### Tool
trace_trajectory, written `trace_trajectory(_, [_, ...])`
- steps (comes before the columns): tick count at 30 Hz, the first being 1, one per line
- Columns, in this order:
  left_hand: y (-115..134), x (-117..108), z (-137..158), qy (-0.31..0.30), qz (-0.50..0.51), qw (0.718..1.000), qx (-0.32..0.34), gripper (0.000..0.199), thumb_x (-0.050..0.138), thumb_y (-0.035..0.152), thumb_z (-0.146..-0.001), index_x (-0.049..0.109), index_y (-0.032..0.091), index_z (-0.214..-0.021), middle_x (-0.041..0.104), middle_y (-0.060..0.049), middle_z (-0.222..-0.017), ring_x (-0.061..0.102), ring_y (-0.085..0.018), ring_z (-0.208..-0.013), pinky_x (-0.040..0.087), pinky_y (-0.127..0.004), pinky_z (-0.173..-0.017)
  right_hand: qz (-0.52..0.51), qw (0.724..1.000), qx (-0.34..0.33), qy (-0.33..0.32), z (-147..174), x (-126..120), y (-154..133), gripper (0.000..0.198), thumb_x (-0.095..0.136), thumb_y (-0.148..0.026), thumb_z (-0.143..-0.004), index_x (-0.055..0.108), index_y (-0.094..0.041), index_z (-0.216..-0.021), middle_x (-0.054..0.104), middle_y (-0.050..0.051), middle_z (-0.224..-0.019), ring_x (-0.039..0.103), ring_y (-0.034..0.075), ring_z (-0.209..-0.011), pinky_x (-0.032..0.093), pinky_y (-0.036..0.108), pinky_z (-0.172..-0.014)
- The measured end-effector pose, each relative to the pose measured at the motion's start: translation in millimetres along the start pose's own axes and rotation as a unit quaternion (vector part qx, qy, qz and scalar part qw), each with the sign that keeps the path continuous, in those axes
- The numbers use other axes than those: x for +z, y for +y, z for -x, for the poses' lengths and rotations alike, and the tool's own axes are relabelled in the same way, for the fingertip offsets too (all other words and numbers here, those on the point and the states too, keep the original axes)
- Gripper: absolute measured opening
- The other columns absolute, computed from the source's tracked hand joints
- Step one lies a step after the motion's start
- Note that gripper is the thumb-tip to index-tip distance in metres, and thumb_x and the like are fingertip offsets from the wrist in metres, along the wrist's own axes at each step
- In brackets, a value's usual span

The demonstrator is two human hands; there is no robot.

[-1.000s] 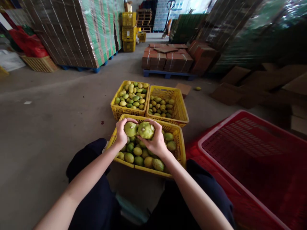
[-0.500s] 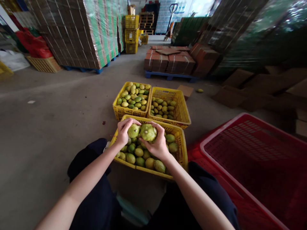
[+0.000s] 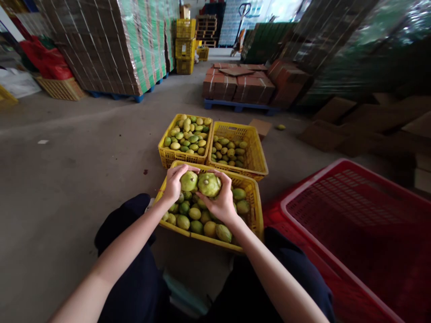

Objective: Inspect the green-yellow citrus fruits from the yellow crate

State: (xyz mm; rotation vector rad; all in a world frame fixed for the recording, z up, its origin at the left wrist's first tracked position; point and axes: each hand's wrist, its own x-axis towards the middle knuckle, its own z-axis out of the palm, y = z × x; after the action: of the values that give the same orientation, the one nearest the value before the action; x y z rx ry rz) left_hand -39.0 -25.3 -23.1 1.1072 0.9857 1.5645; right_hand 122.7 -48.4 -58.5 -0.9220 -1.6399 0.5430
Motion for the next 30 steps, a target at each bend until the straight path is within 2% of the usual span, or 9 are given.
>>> trace_trajectory(2, [-2,3,-5,0.031,0.058,0.993,-0.1,0.025,0.057,0.032,-0.079,0.074,0.022,-0.064,0.074,-0.005,-0.068,0.072,-0.025,-0.08,0.057,-0.034,-0.08,-0.043,0.996,0.07,0.016,-2,3,-1,0.074,0.088,-0.032,-0.064,0.044,-0.026,-0.123,0.063,0.008,-0.121,0.063,0.026,-0.111,0.053,0.047,-0.1])
trace_trajectory(4, [-3,5,-8,0.073,0.142,0.96,-0.231,0.026,0.051,0.03,-0.08,0.071,0.02,-0.066,0.071,-0.005,-0.065,0.073,-0.024,-0.081,0.058,-0.033,-0.076,-0.115,0.978,0.173,0.033,-4,6,0,0.07,0.092,-0.035,-0.057,0.05,-0.026,-0.113,0.066,0.003,-0.108,0.065,0.022,-0.1,0.057,0.041,-0.093])
trace_trajectory(6, [-3,6,-11,0.107,0.211,0.91,-0.34,0.026,0.049,0.031,-0.083,0.068,0.019,-0.071,0.07,-0.006,-0.067,0.074,-0.025,-0.083,0.059,-0.035,-0.076,-0.204,0.935,0.286,0.05,-8,8,0,0.063,0.093,-0.038,-0.053,0.053,-0.025,-0.1,0.067,-0.002,-0.094,0.065,0.019,-0.086,0.06,0.036,-0.08])
trace_trajectory(8, [-3,8,-11,0.12,0.241,0.88,-0.392,0.022,0.052,0.033,-0.084,0.067,0.019,-0.076,0.069,-0.007,-0.07,0.074,-0.026,-0.086,0.06,-0.038,-0.078,-0.286,0.879,0.375,0.07,-12,10,0,0.056,0.092,-0.041,-0.054,0.056,-0.024,-0.093,0.066,-0.004,-0.083,0.064,0.017,-0.073,0.06,0.032,-0.068])
trace_trajectory(14, [-6,18,-12,0.131,0.26,0.872,-0.394,0.015,0.055,0.031,-0.09,0.064,0.021,-0.083,0.068,-0.006,-0.072,0.073,-0.027,-0.089,0.061,-0.042,-0.083,-0.421,0.742,0.512,0.101,-25,9,-7,0.024,0.077,-0.037,-0.077,0.065,-0.02,-0.089,0.068,-0.001,-0.069,0.066,0.019,-0.059,0.062,0.034,-0.059])
trace_trajectory(18, [-14,21,-14,0.152,0.268,0.867,-0.392,0.024,0.049,0.038,-0.096,0.064,0.021,-0.09,0.07,-0.006,-0.076,0.072,-0.025,-0.086,0.061,-0.038,-0.081,-0.484,0.665,0.549,0.152,-30,1,-12,0.017,0.063,-0.036,-0.089,0.067,-0.02,-0.087,0.072,0.001,-0.069,0.068,0.018,-0.057,0.062,0.031,-0.058])
trace_trajectory(24, [-25,23,-14,0.131,0.299,0.854,-0.406,0.033,0.039,0.033,-0.1,0.067,0.017,-0.096,0.071,-0.009,-0.08,0.072,-0.025,-0.088,0.062,-0.038,-0.079,-0.508,0.616,0.562,0.217,-29,-2,-14,0.022,0.059,-0.043,-0.09,0.066,-0.022,-0.086,0.072,-0.001,-0.066,0.066,0.018,-0.054,0.061,0.033,-0.059])
trace_trajectory(27, [-27,25,-12,0.137,0.311,0.853,-0.396,0.027,0.049,0.039,-0.096,0.067,0.018,-0.1,0.071,-0.008,-0.081,0.073,-0.025,-0.084,0.064,-0.038,-0.074,-0.504,0.604,0.563,0.253,-28,-1,-12,0.023,0.059,-0.046,-0.089,0.065,-0.024,-0.088,0.072,-0.002,-0.068,0.067,0.018,-0.058,0.061,0.034,-0.061])
trace_trajectory(30, [-28,24,-14,0.146,0.316,0.858,-0.377,0.029,0.062,0.046,-0.089,0.067,0.019,-0.098,0.07,-0.007,-0.082,0.071,-0.021,-0.077,0.063,-0.033,-0.07,-0.5,0.606,0.555,0.272,-27,-3,-5,0.022,0.062,-0.047,-0.086,0.064,-0.025,-0.091,0.072,-0.003,-0.07,0.067,0.018,-0.062,0.059,0.033,-0.059])
